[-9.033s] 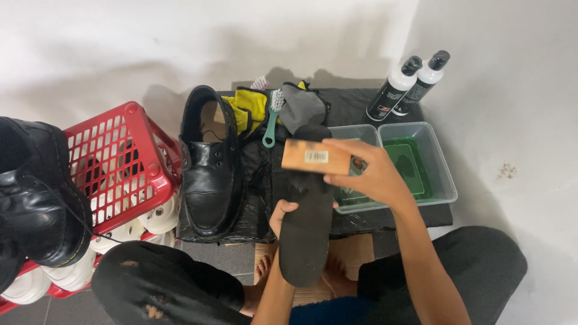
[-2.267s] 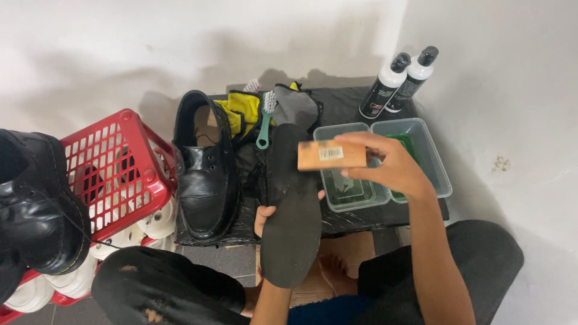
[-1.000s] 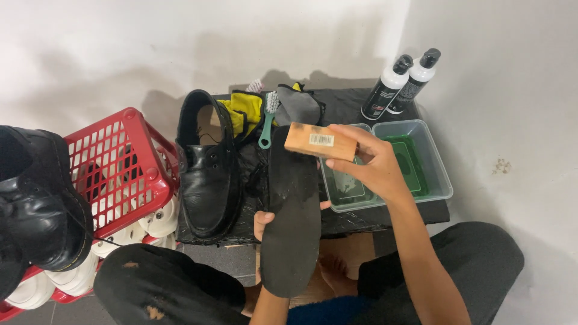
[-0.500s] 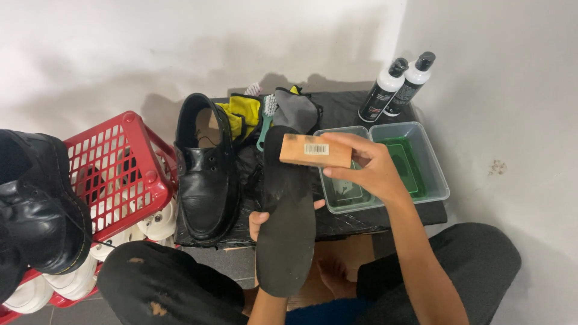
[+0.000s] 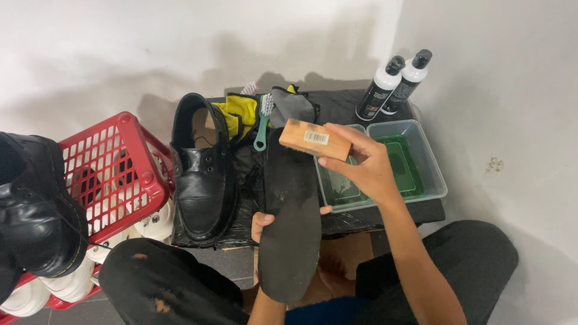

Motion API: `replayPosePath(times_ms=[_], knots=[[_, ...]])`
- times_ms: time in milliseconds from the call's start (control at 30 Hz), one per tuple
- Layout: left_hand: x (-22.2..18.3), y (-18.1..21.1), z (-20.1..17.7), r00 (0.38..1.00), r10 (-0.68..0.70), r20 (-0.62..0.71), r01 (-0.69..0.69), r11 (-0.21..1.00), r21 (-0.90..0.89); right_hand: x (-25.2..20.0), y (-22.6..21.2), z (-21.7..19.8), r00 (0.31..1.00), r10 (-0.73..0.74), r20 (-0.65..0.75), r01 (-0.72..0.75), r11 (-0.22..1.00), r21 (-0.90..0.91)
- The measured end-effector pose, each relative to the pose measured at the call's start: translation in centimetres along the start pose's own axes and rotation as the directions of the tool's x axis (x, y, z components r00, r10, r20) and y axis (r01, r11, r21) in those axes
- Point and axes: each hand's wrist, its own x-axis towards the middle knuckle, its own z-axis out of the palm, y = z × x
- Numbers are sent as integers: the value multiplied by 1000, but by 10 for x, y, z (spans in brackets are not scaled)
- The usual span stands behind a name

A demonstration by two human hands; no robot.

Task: Cleaning a shoe insole by vigorously brushing it with a wooden-handled brush.

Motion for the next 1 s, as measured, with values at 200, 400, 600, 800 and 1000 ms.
replayPosePath(times_ms=[200, 400, 600, 800, 1000], knots=[[-1, -1, -4, 997, 53, -50, -51, 998, 36, 0, -9, 6, 1000, 16, 16, -17, 999, 28], [-38, -8, -35, 990, 106, -96, -99, 992, 75, 4, 3, 6, 999, 8, -38, -8, 1000, -23], [-71, -13, -45, 978, 152, -146, -136, 984, 114, 7, -11, 6, 999, 16, 52, -15, 1000, -20], [-77, -11, -43, 962, 198, -187, -170, 973, 155, 11, 8, 5, 1000, -18, -15, 17, 997, -76], [-29, -7, -21, 938, 262, -229, -217, 955, 204, 14, -4, 11, 994, 13, 107, -14, 1000, 6]])
